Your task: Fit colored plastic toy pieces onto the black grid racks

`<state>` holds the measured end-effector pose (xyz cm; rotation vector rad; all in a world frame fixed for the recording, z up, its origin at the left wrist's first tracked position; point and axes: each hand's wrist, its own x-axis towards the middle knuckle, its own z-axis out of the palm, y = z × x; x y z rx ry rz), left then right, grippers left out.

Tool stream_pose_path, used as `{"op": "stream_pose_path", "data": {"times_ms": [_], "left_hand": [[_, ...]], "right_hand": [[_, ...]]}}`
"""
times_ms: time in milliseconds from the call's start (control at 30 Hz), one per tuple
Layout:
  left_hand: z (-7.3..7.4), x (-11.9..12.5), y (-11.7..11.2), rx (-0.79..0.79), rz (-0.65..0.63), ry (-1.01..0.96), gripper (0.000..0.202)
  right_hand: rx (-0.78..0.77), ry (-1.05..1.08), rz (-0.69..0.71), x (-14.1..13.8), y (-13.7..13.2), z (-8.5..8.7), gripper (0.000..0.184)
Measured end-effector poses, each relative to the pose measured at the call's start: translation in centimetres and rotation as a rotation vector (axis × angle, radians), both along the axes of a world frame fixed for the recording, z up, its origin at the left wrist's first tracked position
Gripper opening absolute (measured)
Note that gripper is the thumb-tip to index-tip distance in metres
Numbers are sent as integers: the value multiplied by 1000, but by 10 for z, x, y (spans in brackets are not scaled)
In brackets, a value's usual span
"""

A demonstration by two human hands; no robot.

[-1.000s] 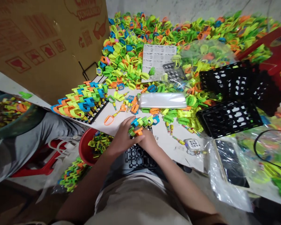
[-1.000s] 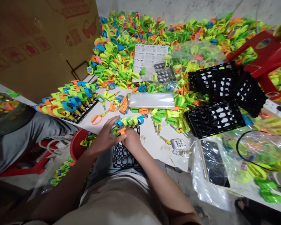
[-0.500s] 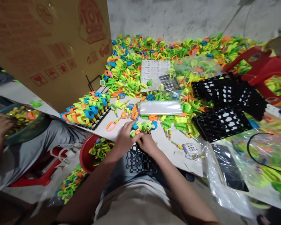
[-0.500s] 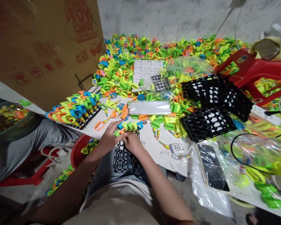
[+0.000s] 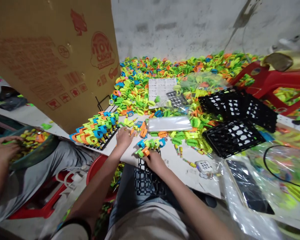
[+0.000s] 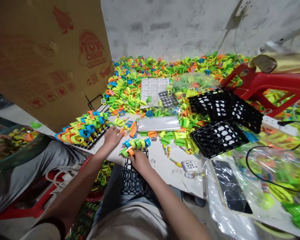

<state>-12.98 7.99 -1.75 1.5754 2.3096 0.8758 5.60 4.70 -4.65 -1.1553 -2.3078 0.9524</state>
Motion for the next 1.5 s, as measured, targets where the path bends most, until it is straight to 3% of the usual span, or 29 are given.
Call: {"op": "stream_pose_path", "data": {"times_ms": [67, 133, 233, 333, 400, 500, 600, 767, 900, 1100, 1333, 1500], "left_hand": [[-1, -6, 4, -18, 22, 34, 28], [6, -14, -5, -30, 20, 47, 30], [36, -24, -44, -1, -37, 36, 37], [79, -14, -96, 132, -208, 103, 35], [102, 5, -124, 191, -433, 175, 32], [115, 37, -141, 139, -704, 252, 31], [100, 50, -128, 116, -727, 197, 35], [48, 46, -78, 147, -550, 148, 46], [21, 48, -57, 87, -515, 102, 39], [18, 47, -57, 114, -547, 93, 37], [28, 49, -63, 47, -603, 73, 43], [27, 50, -61, 56, -589, 115, 56]], "right_hand": [[-49, 70, 1, 7, -1, 1, 14], [-87, 142, -34, 20, -4, 5, 20], [-72, 237, -124, 41, -11, 20, 18], [163, 258, -205, 49, -21, 50, 27], [338, 174, -158, 47, -28, 69, 38], [395, -40, -33, 42, -33, 82, 35], [244, -85, -74, 44, -25, 66, 25], [-226, 302, -290, 42, 0, 5, 21], [-304, 436, -314, 32, 4, -20, 30], [-151, 244, -250, 27, 2, -11, 13], [78, -175, -119, 18, 3, -5, 20], [117, -256, -47, 7, 7, -1, 21]]}}
